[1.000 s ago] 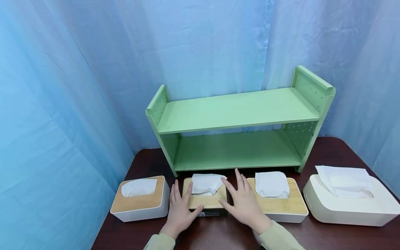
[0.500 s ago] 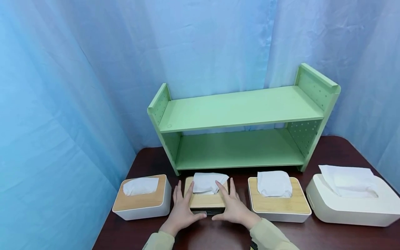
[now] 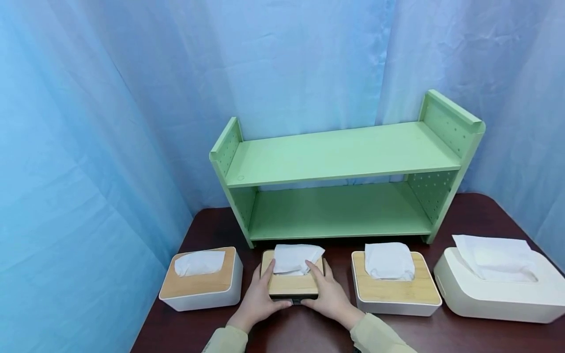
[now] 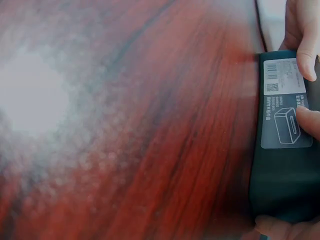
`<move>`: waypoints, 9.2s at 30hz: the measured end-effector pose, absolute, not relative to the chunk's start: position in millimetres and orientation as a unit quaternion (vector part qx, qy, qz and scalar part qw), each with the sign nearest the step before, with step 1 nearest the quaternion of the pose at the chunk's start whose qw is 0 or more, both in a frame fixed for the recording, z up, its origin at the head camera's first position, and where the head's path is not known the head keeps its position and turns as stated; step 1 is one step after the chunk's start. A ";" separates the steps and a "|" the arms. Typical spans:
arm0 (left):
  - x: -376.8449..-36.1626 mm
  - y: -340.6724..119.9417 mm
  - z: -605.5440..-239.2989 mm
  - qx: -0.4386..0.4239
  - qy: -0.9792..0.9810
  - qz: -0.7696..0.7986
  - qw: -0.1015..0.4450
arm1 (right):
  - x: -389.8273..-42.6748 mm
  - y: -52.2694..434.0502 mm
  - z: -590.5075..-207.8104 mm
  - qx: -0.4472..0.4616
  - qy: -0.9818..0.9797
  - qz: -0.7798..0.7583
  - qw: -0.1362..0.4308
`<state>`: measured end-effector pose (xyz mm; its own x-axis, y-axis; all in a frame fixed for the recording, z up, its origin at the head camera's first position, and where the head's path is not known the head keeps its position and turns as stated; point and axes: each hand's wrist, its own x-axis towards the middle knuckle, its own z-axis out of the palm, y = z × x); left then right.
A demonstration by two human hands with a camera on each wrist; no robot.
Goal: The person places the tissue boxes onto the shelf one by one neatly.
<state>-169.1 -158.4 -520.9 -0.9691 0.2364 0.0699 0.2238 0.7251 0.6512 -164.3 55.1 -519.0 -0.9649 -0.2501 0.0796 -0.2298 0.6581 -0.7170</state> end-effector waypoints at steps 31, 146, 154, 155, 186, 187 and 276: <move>-173.4 -148.8 -477.2 0.118 0.909 0.392 -0.080 | -179.1 57.0 -481.2 -0.122 0.887 -0.434 -0.102; -202.5 -137.2 -466.3 0.144 0.977 0.117 -0.110 | -209.3 89.1 -445.4 -0.223 0.969 -0.084 -0.070; -214.5 -136.5 -464.8 0.133 0.980 0.120 -0.082 | -227.0 89.7 -442.7 -0.212 0.974 -0.074 -0.037; -216.6 -136.7 -465.1 0.132 0.981 0.118 -0.081 | -228.8 89.5 -442.4 -0.210 0.974 -0.074 -0.032; -245.9 -139.3 -462.1 0.101 0.989 0.100 -0.030 | -249.9 88.7 -446.9 -0.212 0.974 -0.077 -0.019; -245.9 -140.1 -463.4 0.098 0.990 0.099 -0.026 | -249.1 89.5 -446.5 -0.212 0.974 -0.081 -0.020; -166.1 25.9 -506.1 0.256 0.914 0.298 0.101 | -127.5 264.1 -519.9 -0.044 0.923 -0.379 -0.045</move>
